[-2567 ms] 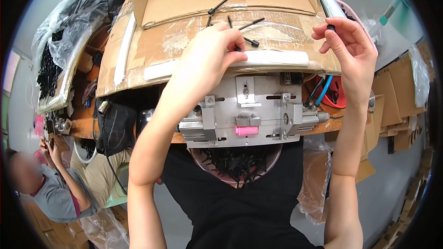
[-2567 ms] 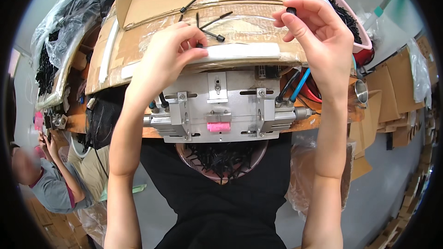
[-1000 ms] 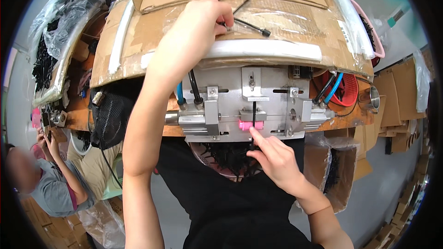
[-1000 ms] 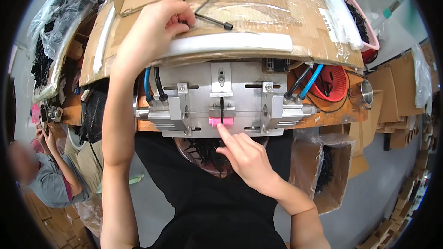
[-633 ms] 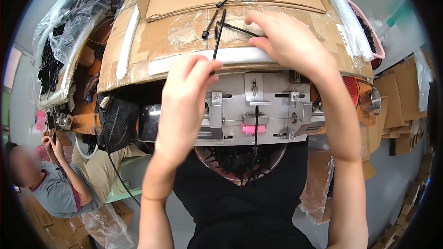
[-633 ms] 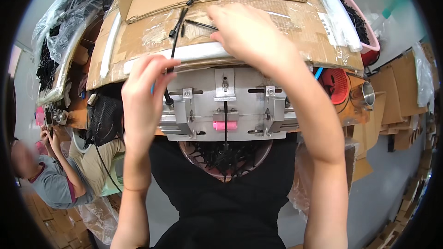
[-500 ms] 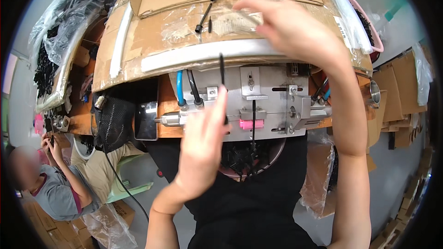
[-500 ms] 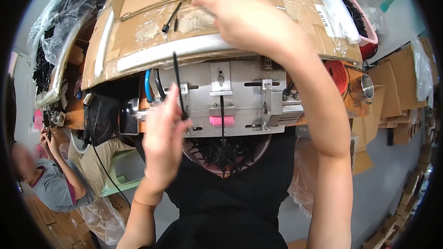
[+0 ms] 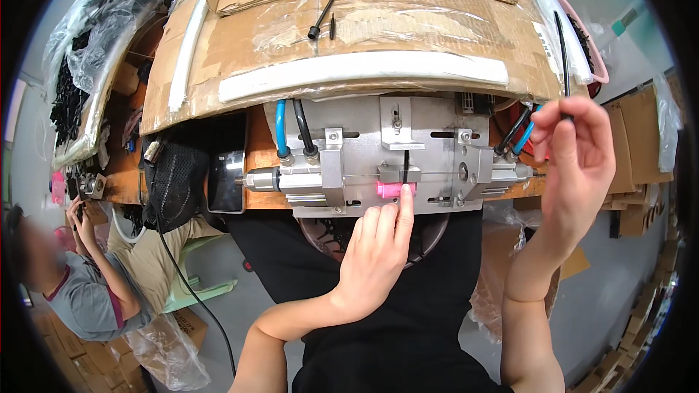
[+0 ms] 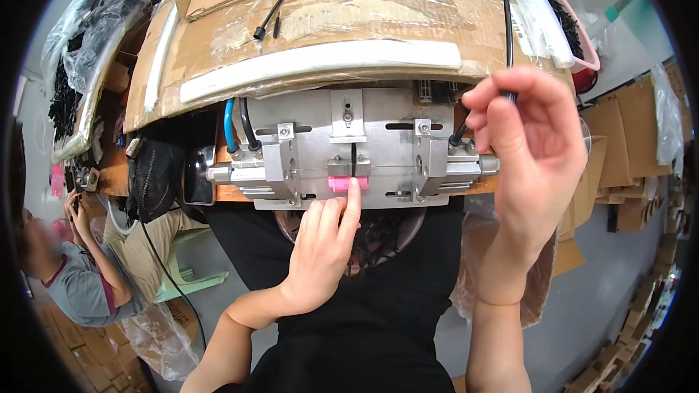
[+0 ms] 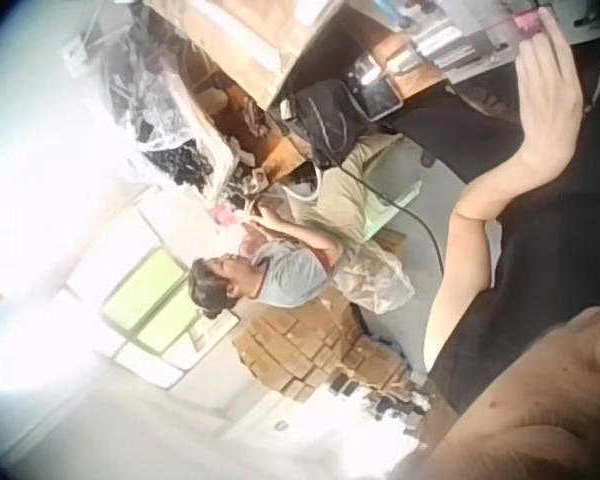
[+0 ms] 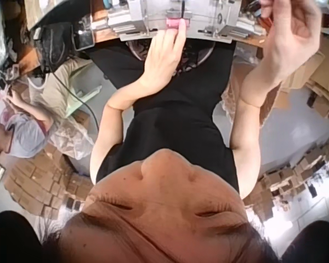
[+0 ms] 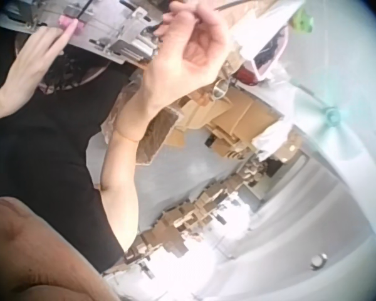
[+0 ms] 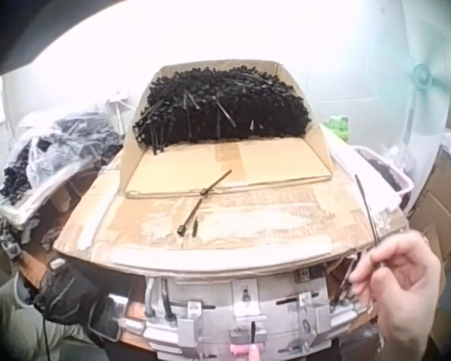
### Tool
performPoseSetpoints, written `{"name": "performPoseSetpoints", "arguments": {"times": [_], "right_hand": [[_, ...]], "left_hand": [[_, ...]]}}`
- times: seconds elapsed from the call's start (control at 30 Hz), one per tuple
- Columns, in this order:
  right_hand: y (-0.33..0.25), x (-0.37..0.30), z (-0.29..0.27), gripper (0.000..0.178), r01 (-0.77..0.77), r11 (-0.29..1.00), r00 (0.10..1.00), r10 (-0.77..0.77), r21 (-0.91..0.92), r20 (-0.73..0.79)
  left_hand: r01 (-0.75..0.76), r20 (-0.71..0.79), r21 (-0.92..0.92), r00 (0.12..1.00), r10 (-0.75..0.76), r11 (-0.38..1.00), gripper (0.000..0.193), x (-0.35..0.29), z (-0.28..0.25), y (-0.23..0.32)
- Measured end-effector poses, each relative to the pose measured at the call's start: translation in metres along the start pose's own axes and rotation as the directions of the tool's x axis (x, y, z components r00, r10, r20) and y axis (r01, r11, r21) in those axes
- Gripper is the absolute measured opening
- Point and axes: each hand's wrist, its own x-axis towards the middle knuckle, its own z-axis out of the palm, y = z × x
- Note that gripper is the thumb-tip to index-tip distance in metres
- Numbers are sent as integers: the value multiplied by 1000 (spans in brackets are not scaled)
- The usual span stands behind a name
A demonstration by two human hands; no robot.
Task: The person repeatedly picks up black cable ties from a cardboard box and places them into a metal processing machine. They feed the ties into the device, which appears to cut or trim them, and then drop the processed ties into a container below. The task is repetitive and involves handling the ties one by one.
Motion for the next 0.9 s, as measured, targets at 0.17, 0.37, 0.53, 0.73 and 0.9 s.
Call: {"name": "performPoseSetpoints", "arguments": {"times": [0.17,0.37,0.53,0.73,0.9], "right_hand": [[1,-40,4,17,17,997,1000,-19,-72,-25],[4,-64,1,22,-4,998,1000,5,-56,18],[15,-97,11,44,-51,953,995,73,-300,63],[47,-128,40,63,130,858,957,23,-497,290],[66,-132,58,67,154,884,920,35,-442,391]], "left_hand": [[34,19,-19,999,-34,999,69,-5,-6,5],[92,48,-56,995,-89,994,73,-5,2,8],[28,26,40,999,-29,999,67,-2,1,3],[137,-20,-218,989,-145,966,64,-4,-17,1],[264,-75,-287,952,-296,921,69,-18,-42,-13]]}}
